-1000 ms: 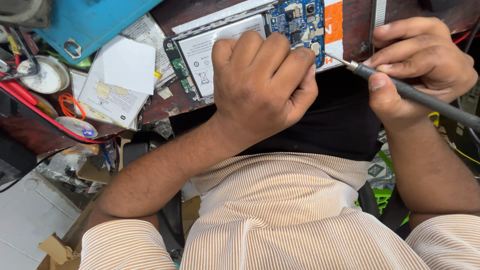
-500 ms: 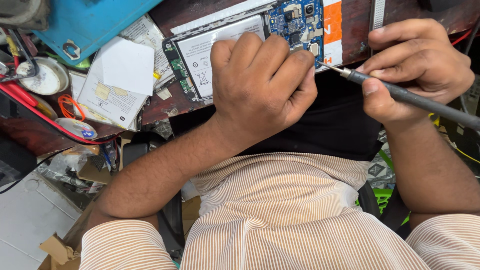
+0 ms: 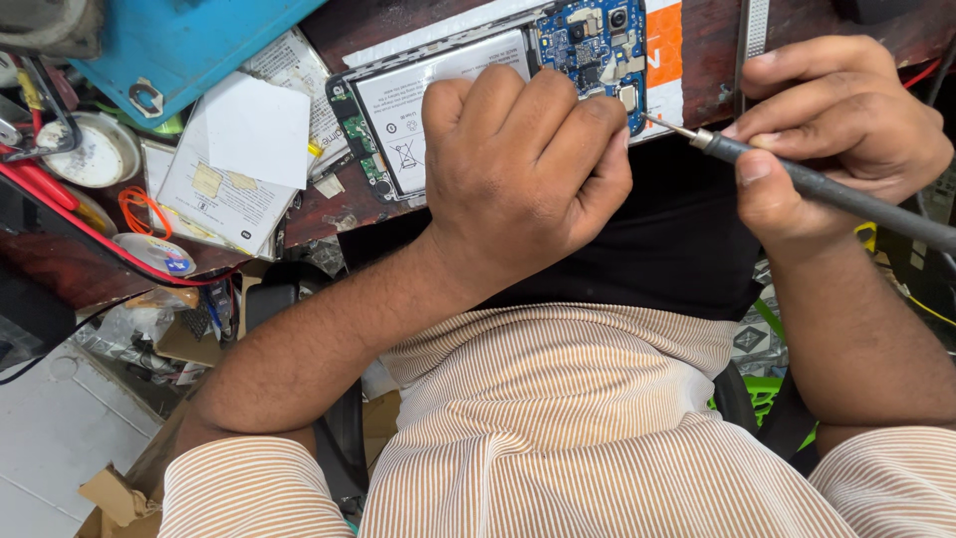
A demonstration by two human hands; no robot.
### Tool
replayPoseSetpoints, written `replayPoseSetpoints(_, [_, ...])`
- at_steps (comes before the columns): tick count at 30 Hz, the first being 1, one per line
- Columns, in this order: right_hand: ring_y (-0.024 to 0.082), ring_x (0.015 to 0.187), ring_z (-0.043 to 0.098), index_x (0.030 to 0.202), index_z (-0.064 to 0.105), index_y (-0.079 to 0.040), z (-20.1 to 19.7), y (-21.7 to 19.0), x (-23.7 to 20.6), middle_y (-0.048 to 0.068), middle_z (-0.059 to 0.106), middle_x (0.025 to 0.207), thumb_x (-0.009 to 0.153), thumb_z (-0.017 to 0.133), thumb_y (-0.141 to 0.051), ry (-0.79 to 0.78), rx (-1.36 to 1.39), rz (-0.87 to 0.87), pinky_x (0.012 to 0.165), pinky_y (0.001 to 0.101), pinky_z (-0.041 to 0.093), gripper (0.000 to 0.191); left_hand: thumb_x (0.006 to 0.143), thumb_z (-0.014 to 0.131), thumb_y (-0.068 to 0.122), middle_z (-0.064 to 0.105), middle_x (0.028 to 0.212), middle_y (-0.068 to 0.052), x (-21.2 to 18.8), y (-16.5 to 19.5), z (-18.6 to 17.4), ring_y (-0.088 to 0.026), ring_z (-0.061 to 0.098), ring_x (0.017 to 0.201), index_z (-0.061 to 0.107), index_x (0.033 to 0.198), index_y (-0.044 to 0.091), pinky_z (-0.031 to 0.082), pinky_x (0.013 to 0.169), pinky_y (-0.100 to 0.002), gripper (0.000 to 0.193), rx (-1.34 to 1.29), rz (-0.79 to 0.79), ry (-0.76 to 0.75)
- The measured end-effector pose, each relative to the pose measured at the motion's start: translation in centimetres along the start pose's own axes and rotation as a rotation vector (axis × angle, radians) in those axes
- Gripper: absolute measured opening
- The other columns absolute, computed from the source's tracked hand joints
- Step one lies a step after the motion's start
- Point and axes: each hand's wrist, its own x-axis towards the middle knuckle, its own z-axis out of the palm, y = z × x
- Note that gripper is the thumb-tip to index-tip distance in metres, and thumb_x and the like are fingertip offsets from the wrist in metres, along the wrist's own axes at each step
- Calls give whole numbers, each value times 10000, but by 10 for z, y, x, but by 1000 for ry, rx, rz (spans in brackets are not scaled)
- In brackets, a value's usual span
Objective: The person places a small metal component onto a smartphone motherboard and secures it using tweezers. They then use a soldering iron and solder wire to solder the component in place, completing the repair.
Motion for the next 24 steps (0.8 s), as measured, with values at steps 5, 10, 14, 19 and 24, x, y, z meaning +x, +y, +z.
replayPoseSetpoints(5, [369, 935, 735, 767, 578, -21, 1, 3, -5, 174, 722, 759, 863, 782, -111, 59, 30, 15, 801, 382, 616, 243, 999, 722, 177, 551, 871, 23, -3, 1, 2, -153, 479, 803, 722, 1056, 117, 347, 829, -378, 82, 27, -20, 1])
replayPoseSetpoints(10, [362, 870, 742, 752, 561, -27, 2, 4, -4, 168, 706, 726, 850, 770, -121, 86, 32, -9, 776, 393, 615, 250, 986, 730, 179, 550, 865, 10, -2, 3, 0, -166, 481, 810, 713, 1048, 109, 347, 808, -368, 96, 7, -31, -1])
replayPoseSetpoints(14, [356, 893, 747, 765, 558, -29, 4, -3, -2, 172, 704, 745, 864, 767, -126, 109, 42, 36, 795, 394, 619, 251, 975, 736, 169, 533, 836, 10, 1, 6, -3, -171, 466, 782, 712, 1041, 104, 346, 822, -387, 96, 7, -44, -22])
replayPoseSetpoints(19, [340, 917, 743, 809, 548, -25, 5, -15, 2, 160, 710, 797, 904, 765, -125, 137, 81, 100, 848, 382, 622, 257, 963, 733, 161, 541, 850, -8, 10, 13, -13, -191, 485, 782, 689, 1031, 115, 346, 759, -367, 94, 40, -50, -80])
replayPoseSetpoints(24, [332, 964, 734, 800, 541, -43, 3, -25, 4, 150, 708, 820, 908, 749, -95, 148, 87, 141, 881, 378, 613, 240, 918, 743, 165, 574, 846, -15, 24, 18, -24, -211, 554, 772, 661, 955, 122, 381, 762, -399, 99, 48, -41, -160])
